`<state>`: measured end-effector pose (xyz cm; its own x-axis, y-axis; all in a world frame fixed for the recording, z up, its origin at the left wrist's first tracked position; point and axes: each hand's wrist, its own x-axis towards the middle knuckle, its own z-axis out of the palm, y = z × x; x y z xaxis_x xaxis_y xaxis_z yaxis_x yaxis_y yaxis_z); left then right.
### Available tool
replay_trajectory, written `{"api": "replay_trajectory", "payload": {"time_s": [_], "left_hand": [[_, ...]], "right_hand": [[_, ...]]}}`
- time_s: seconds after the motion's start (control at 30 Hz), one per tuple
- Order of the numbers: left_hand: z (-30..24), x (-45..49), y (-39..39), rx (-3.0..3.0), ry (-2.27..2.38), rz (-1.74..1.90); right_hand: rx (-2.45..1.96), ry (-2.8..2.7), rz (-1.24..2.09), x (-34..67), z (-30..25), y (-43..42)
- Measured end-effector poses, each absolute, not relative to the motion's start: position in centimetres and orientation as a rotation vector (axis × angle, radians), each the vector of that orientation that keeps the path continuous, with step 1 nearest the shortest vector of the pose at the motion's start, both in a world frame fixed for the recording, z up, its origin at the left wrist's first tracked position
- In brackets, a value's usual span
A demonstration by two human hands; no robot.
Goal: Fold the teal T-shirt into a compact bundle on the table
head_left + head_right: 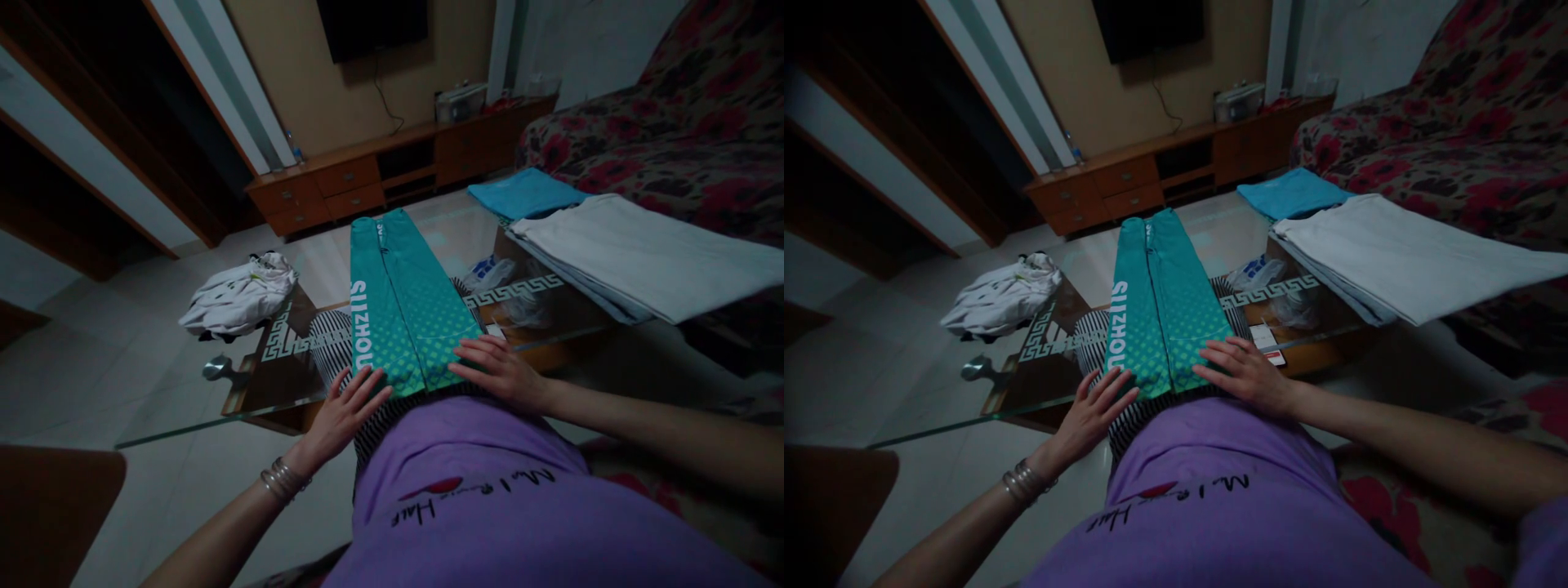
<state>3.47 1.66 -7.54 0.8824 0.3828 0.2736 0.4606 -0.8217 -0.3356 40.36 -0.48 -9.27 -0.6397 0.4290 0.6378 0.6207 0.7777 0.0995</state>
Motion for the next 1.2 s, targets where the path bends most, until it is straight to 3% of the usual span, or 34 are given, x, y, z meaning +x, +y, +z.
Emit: {"api": "replay_trajectory", "payload": {"time_s": [0.47,0.7,0.8,1.2], "left_hand": [[-7.0,4.9,2.8,-2.667,-0.519,-0.669],[-7.3,4.4,2.4,-2.649,-0.5,-0.325],[-7.7,4.1,2.6,-2.609,-0.568,-0.345],[-4.7,5.4,1.9,-2.906,-0.64,-0.904]], "right_hand": [[-0.633,-2.467,-0.627,34.0,-10.3,0.6],[-0.717,-2.384,-0.81,32.7,-11.5,1.7],[-0.634,-2.348,-0.843,32.6,-10.6,1.9],[-0.712,-2.469,-0.423,33.7,-5.6,0.1]]}}
